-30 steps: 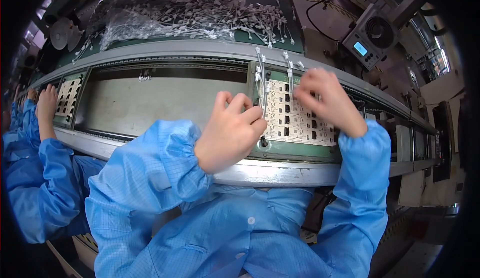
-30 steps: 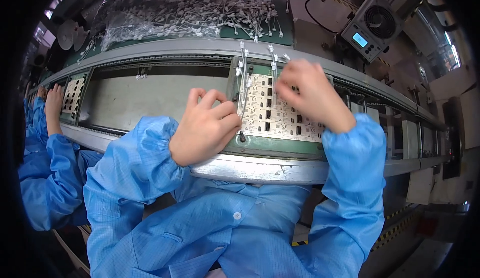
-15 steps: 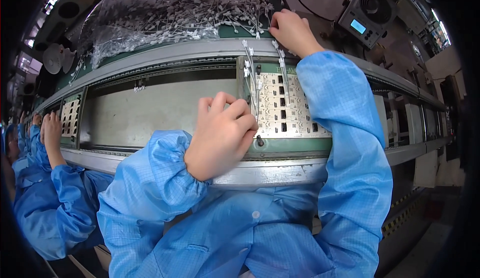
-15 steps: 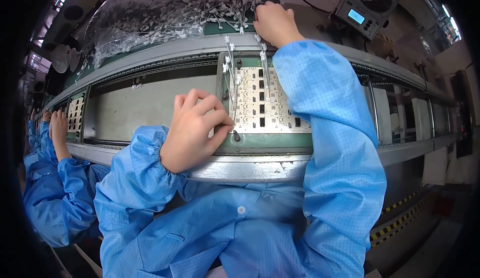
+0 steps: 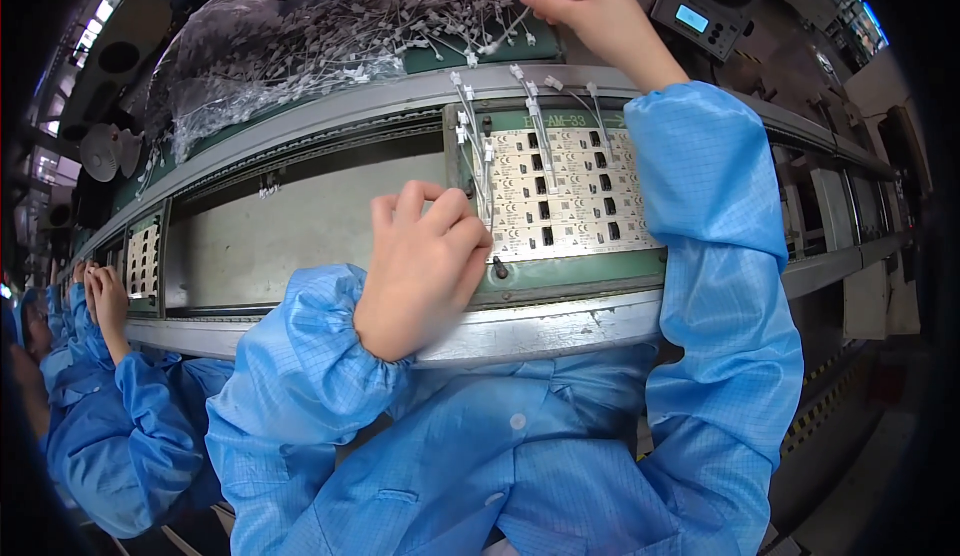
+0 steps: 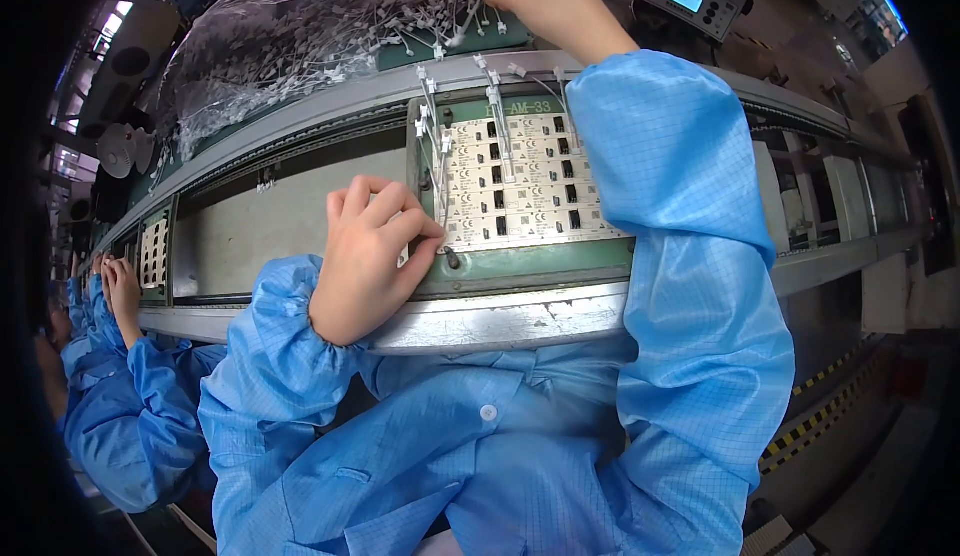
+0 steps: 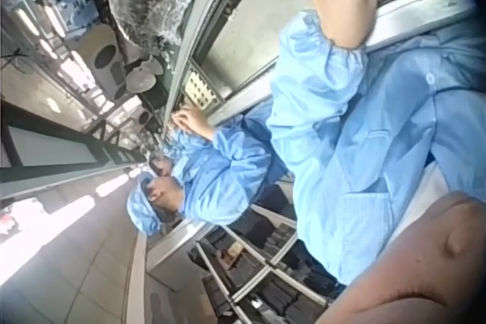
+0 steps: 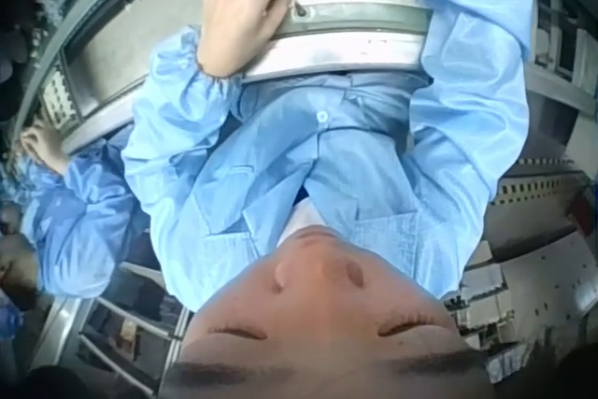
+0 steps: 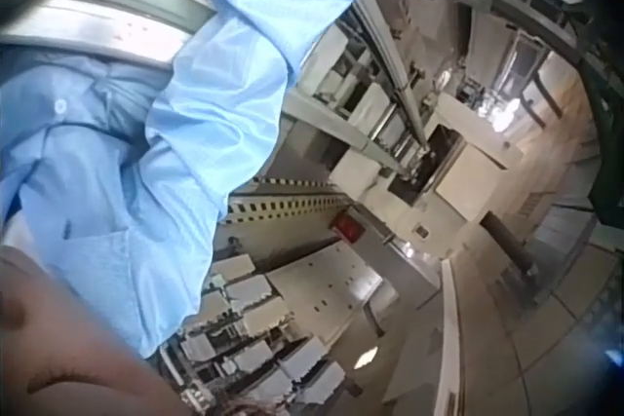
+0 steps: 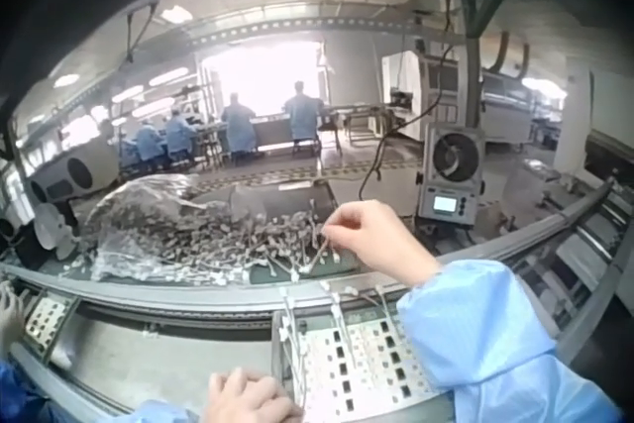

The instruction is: Manually inserting electronic components into circuit board panels at a production station.

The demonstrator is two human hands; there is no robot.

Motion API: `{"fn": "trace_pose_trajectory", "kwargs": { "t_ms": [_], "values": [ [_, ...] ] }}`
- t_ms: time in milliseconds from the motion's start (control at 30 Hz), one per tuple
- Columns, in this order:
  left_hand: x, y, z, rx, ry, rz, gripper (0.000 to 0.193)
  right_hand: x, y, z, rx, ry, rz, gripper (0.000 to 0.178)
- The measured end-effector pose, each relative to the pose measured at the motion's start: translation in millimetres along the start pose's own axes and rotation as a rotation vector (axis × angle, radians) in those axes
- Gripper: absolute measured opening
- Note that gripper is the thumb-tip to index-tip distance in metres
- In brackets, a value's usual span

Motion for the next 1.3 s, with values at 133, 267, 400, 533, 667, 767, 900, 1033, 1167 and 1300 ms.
{"fn": "trace_pose_trajectory", "kwargs": {
  "t_ms": [133, 267, 400, 533, 667, 767, 900, 1033, 1167, 1300],
  "values": [
    [-1.4, 1.7, 0.2, 0.01, 0.018, 0.006, 0.01, -2.8, 17.8, -2.3, -0.087, 0.027, 0.329, 0.016],
    [-3.5, 0.5, 2.7, 0.013, 0.016, 0.011, 0.011, -1.8, 39.2, -10.5, -0.139, 0.072, 0.423, 0.014],
    [-3.7, -0.5, 3.9, 0.023, 0.031, 0.012, 0.011, -9.9, 50.7, -21.2, -0.15, 0.048, 0.434, 0.014],
    [-4.0, -4.1, 5.3, 0.028, 0.015, -0.008, 0.011, -18.0, 60.9, -38.5, -0.155, 0.009, 0.421, 0.014],
    [-0.7, -4.2, 4.9, 0.041, 0.021, -0.013, 0.011, -22.8, 63.7, -50.1, -0.151, -0.036, 0.457, 0.015],
    [-0.3, -5.2, 6.1, 0.072, 0.047, -0.038, 0.007, -16.8, 67.3, -56.5, -0.151, -0.039, 0.403, 0.015],
    [-10.2, -2.1, 5.6, 0.027, -0.005, 0.048, 0.011, -15.8, 72.1, -59.9, -0.158, -0.046, 0.427, 0.014],
    [-20.3, 5.3, -3.2, 0.04, -0.09, 0.089, 0.025, 4.8, 79.7, -80.3, -0.143, 0.06, 0.251, 0.019],
    [-15.6, 6.9, -11.8, 0.159, -0.08, 0.027, 0.037, 5.4, 79.5, -111.7, -0.109, 0.019, 0.301, 0.02],
    [17.8, -0.2, 32.2, 0.251, -0.179, -0.113, 0.024, -1.9, 79.5, -154.5, -0.042, -0.169, 0.355, 0.019]
  ]
}}
Point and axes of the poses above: each hand's wrist, its own z-axis towards the middle knuckle, its own y-axis out of the back of the hand, x = y × z, the point moved 7 cm from there along z, towards the middle knuckle, and after that the axes turned 7 degrees about z, right-handed, at the moved point
